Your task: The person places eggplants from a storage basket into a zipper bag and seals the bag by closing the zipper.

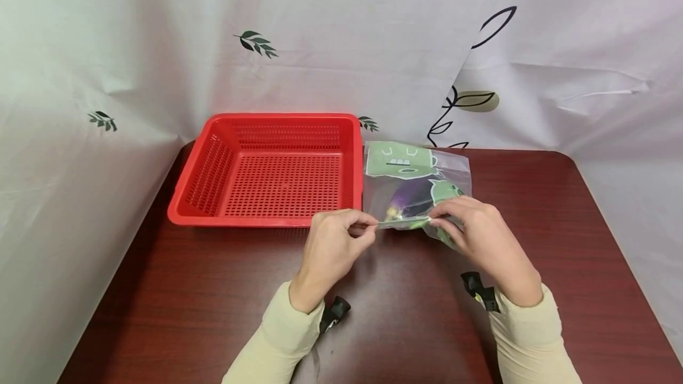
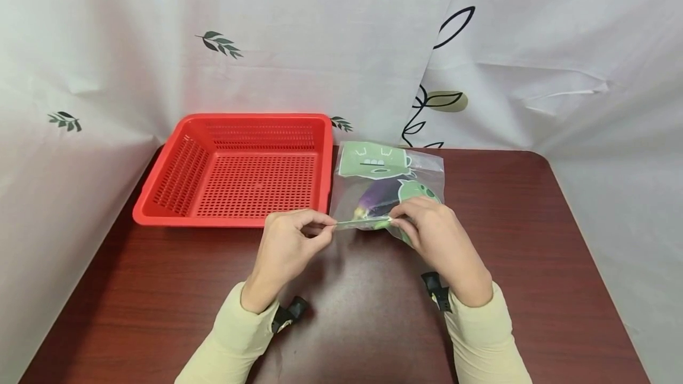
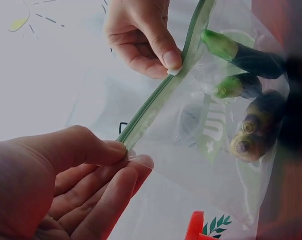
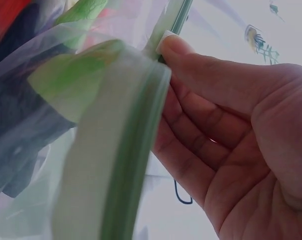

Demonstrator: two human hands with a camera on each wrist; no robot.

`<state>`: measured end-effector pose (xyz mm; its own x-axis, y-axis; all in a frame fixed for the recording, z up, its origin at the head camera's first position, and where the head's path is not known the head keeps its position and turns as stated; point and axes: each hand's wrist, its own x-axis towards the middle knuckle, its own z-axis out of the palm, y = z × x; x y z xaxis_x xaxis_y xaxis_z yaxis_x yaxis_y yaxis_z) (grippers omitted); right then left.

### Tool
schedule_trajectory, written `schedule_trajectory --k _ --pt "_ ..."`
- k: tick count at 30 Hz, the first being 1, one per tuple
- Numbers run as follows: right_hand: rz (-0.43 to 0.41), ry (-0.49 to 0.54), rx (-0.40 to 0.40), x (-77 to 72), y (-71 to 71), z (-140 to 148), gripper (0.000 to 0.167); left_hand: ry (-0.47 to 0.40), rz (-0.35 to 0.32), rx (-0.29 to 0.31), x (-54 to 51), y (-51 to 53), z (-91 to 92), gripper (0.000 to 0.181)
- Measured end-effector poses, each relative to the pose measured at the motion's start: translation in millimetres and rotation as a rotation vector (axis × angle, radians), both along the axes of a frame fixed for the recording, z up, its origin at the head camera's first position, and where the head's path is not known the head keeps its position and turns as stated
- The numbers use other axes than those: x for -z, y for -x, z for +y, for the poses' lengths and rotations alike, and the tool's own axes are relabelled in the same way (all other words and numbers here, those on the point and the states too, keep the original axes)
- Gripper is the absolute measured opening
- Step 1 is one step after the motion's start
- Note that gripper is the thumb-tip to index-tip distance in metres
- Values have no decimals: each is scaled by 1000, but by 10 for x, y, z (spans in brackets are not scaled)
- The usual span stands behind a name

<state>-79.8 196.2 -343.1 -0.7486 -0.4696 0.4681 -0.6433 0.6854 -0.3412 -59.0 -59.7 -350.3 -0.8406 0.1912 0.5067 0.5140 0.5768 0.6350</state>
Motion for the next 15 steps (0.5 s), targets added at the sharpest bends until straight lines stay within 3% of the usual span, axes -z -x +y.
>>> schedule_trajectory --k 15 --pt "-15 -14 24 -22 -10 64 19 1 3 -3 -4 -3 4 15"
